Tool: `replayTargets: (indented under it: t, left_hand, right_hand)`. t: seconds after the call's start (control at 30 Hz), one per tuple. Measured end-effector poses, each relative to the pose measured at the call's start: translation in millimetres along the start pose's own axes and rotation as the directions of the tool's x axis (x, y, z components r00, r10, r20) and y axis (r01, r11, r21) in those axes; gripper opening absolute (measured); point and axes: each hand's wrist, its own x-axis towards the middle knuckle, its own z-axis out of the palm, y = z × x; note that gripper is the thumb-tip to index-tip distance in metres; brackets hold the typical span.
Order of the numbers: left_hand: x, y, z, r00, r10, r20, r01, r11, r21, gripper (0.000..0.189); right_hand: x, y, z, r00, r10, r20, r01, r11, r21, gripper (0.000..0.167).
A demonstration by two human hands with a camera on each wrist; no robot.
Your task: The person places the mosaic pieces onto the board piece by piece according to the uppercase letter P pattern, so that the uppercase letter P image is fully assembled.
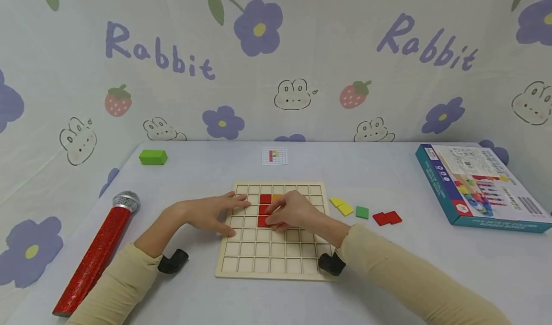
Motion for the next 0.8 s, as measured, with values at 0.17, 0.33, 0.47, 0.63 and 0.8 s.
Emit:
replayTargets:
  t: [0.17, 0.33, 0.47, 0.63, 0.8]
  left_hand:
    - [-0.6, 1.0, -0.5, 1.0, 0.005, 0.001, -0.005, 1.0, -0.004, 0.073]
    - [-0.5, 1.6, -0.5, 1.0, -0.008, 0.001, 0.008, 1.0, -0.001, 0.073]
    - [0.0, 2.4, -0.4, 1.0, -0.012, -0.001, 0.012, 1.0, -0.008, 0.073]
    - [-0.1, 2.6, -0.3, 1.0, -0.014, 0.003, 0.014, 1.0, -0.026, 0.073]
    - [0.0, 3.3, -0.2, 1.0, -0.016, -0.002, 0.015, 0.999, -0.028, 0.073]
  right_hand:
    - [0.3, 0, 0, 1.0, -0.016, 0.017, 0.016, 1.0, -0.001, 0.021]
    - [0.4, 0, -4, 0.998, -0.021, 0.058, 0.021, 1.0, -0.005, 0.024]
    - [0.4, 8, -15, 0.988, -0.064, 0.14, 0.061, 0.998, 0.026, 0.031]
    - [-0.9, 19, -33, 0.977, -0.104, 0.189, 0.09, 0.993, 0.082, 0.04]
    - [-10.7, 25, -54, 0.978, -0.115, 0.176, 0.09, 0.985, 0.148, 0.048]
